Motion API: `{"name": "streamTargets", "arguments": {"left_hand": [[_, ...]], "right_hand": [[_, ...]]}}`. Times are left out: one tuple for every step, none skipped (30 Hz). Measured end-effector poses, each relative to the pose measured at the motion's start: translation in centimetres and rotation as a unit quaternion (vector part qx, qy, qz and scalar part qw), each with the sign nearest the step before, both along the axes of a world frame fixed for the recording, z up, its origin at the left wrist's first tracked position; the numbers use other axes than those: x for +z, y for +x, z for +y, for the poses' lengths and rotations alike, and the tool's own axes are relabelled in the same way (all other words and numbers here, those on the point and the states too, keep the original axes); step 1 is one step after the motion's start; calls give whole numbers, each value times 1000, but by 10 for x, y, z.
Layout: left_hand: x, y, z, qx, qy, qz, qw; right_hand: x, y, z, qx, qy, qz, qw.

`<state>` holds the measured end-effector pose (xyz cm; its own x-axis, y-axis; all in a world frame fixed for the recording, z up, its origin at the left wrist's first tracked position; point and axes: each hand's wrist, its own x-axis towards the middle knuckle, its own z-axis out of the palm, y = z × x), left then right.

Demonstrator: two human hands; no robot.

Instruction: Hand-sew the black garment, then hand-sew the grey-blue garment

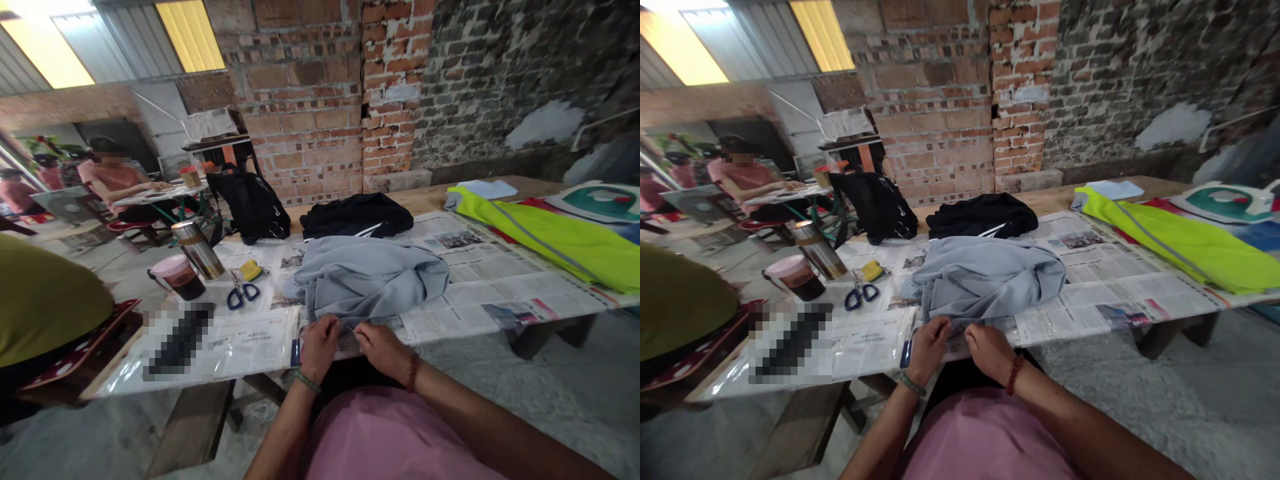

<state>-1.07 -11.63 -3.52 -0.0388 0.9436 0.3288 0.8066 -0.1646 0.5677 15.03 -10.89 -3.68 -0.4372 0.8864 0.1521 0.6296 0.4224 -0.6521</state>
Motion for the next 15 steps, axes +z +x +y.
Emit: {"name": "streamTargets", "arguments": {"left_hand": [[0, 0, 0, 1, 2, 0, 1000], [0, 0, 0, 2, 4, 1, 1000], [0, 0, 0, 1, 6, 2, 1000], [0, 0, 0, 0, 8, 4, 1000], [0, 1, 0, -3, 9, 6, 1000], [0, 1, 0, -5, 9, 8, 1000], [0, 1, -1, -8, 8, 10, 1000], [1, 1, -1, -11, 7, 11, 1000], [1, 1, -1, -13, 8, 14, 1000], [1, 2, -1, -15, 8, 16, 1000], [1, 2, -2, -16, 9, 19, 1000], [1, 2, -2, -16, 12, 19, 1000], [1, 2, -2, -17, 15, 18, 1000], [1, 1, -2, -23, 19, 14, 999], [1, 1, -2, -33, 22, 8, 999]], "right_hand": [[0, -1, 2, 0, 2, -14, 1000], [0, -1, 3, -1, 2, -23, 1000], [0, -1, 4, -4, 1, -28, 1000], [0, -2, 4, -7, -2, -30, 1000], [-1, -2, 5, -11, -4, -29, 1000], [-1, -2, 5, -15, -6, -26, 1000], [0, -3, 6, -19, -6, -23, 1000], [0, -3, 6, -22, -5, -21, 1000], [0, -3, 6, -23, -4, -21, 1000], [0, -4, 7, -25, -3, -23, 999], [0, -4, 7, -25, -3, -27, 999], [0, -5, 7, -25, -3, -30, 999], [0, -5, 8, -25, -3, -33, 999], [0, -6, 8, -26, -1, -35, 999], [0, -6, 8, -26, 1, -39, 999]]}}
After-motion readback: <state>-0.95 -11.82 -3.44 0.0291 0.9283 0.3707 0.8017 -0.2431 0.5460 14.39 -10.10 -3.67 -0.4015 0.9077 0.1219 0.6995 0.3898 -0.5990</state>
